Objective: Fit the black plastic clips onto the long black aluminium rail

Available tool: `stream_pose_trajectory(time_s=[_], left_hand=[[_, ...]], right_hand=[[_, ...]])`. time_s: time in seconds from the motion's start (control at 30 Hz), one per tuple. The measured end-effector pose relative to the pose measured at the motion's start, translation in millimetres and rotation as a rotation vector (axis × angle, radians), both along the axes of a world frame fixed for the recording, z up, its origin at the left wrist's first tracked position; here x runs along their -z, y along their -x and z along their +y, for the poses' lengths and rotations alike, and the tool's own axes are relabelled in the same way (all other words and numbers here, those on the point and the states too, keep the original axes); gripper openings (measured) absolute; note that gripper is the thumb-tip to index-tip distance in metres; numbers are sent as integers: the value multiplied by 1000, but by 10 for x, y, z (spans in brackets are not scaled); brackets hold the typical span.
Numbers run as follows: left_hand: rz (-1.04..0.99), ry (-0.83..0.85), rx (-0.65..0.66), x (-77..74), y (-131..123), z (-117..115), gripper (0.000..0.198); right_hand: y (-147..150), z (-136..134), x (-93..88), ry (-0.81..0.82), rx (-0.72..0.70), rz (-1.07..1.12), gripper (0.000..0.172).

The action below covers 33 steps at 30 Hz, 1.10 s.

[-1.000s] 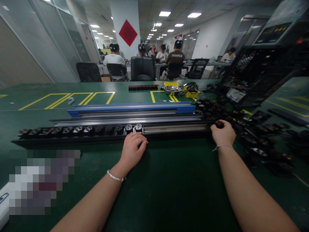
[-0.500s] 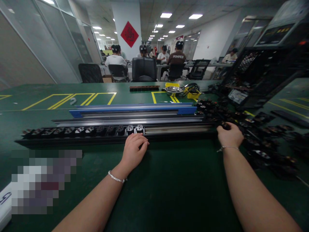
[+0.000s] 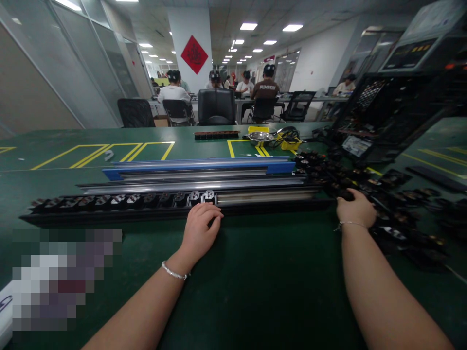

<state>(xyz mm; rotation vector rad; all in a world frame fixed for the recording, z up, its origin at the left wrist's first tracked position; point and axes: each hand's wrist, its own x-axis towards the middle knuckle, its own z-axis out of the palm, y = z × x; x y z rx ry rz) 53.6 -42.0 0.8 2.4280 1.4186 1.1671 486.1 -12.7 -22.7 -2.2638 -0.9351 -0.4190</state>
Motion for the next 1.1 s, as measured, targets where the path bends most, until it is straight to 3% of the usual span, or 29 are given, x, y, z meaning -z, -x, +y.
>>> stream_pose_trajectory(time_s=[0.07,0.23,0.37,0.5,0.63,0.8,1.1], left_hand=[[-4,-28,-30,7,1,-12,16],[28,-66,-190,9,-29,-57,26],[85,-54,-333,4,-82,-95,36],[146,7,-417,7,-146,-138,45],[163,75,-431,11,-189,-165,48],[147,123,-391,11,-202,-171,47],[110,110,-317,33,-193,-156,46]], right_hand=[[113,-47,-85,45,46,116,46],[232,-83,-172,65,-20,202,58],[228,-33,-172,-163,14,177,53],[371,31,-202,-348,-116,-15,44],[583,90,-190,-306,-277,-106,40],[660,162,-91,-123,-485,-160,36],[646,167,-83,-47,-472,-200,38]])
